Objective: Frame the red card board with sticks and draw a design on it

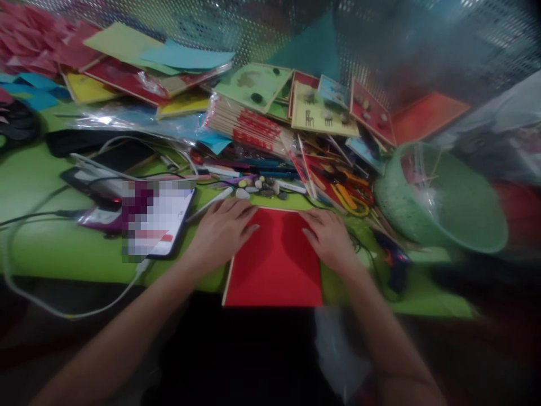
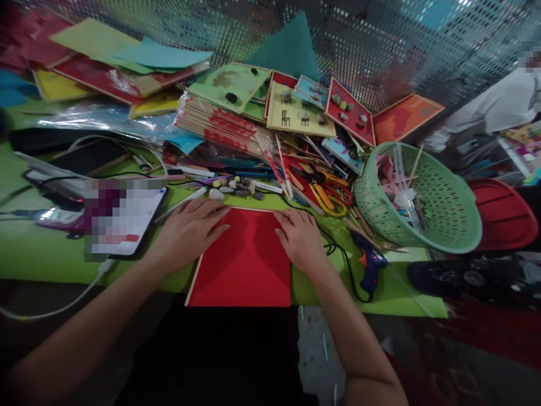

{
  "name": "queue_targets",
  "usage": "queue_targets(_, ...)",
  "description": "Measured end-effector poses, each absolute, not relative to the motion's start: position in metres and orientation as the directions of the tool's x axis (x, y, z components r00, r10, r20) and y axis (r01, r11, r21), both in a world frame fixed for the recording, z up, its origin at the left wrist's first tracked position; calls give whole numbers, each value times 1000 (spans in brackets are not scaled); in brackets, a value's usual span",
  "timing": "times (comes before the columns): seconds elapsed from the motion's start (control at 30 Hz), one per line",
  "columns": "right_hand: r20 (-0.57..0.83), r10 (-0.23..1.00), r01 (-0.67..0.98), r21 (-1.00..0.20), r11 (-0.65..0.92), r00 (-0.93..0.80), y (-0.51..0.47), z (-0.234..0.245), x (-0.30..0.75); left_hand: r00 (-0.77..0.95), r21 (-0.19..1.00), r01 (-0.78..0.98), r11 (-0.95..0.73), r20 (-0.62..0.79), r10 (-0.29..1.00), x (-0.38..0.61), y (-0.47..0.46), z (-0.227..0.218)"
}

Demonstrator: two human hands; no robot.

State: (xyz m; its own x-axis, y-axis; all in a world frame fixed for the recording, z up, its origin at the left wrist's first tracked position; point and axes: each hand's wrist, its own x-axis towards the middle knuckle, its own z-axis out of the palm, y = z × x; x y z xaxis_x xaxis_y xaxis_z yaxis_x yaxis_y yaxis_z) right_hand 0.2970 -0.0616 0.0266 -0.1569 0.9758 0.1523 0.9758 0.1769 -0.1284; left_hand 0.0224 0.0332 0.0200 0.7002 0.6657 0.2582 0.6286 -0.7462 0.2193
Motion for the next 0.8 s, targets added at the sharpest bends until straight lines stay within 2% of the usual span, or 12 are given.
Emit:
queue_targets(0.33, 117, 982, 981, -105, 162, -150, -62, 32, 294, 688, 277, 637, -720, 218, 692, 25, 33, 24)
queue_targets(0.53, 136, 978, 984, -70, 166, -155, -63, 30, 290, 677, 284, 635, -719, 244, 694, 24, 34, 22)
queue_targets(0.7, 216, 968, 984, -99, 151, -127, -64, 29, 294, 544, 332, 699, -633, 327, 773, 13, 34, 20)
queue_targets(0.8, 249, 961, 981, -112, 156, -124, -63, 27, 297, 495, 348, 729, -589, 325, 806, 9, 34, 20)
